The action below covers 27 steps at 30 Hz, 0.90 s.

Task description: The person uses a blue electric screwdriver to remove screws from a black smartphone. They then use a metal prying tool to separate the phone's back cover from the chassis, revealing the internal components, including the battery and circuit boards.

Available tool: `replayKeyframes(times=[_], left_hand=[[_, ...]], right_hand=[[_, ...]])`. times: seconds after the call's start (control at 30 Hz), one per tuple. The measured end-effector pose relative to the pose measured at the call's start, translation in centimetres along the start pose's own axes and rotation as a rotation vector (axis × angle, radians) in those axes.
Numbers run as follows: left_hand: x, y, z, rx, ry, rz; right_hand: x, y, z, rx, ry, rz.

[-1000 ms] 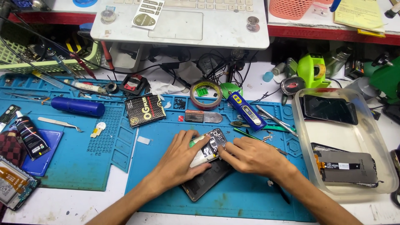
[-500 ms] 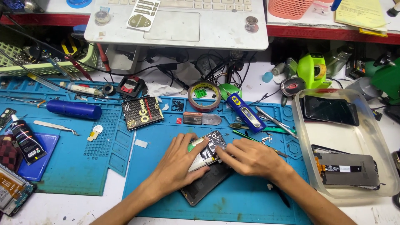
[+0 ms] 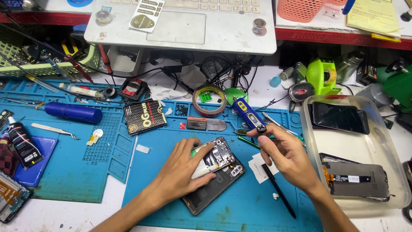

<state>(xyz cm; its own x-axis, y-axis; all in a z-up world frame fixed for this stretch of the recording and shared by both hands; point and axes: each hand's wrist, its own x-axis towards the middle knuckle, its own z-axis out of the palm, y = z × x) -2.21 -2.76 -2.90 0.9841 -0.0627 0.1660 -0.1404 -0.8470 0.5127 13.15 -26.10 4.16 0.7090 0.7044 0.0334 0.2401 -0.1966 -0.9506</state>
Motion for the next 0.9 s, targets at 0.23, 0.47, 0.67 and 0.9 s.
replayKeyframes(times=[0.23, 0.47, 0.67, 0.9], left_hand=[[0.0, 0.0, 0.4, -0.027, -0.020, -0.031], [-0.2, 0.1, 0.4, -0.036, -0.011, -0.050], [-0.2, 0.3, 0.4, 0.059, 0.050, 0.021], [-0.3, 0.5, 0.3, 0.178, 0.076, 0.095]], right_hand=[[-0.2, -0.5, -0.4, -0.365, -0.034, 0.084], [-0.7, 0.6, -1.5, -0.210, 0.185, -0.127], [-0.1, 2.0, -1.8, 0.425, -0.002, -0.063], [-0.3, 1.9, -0.3, 0.545, -0.496, 0.023]])
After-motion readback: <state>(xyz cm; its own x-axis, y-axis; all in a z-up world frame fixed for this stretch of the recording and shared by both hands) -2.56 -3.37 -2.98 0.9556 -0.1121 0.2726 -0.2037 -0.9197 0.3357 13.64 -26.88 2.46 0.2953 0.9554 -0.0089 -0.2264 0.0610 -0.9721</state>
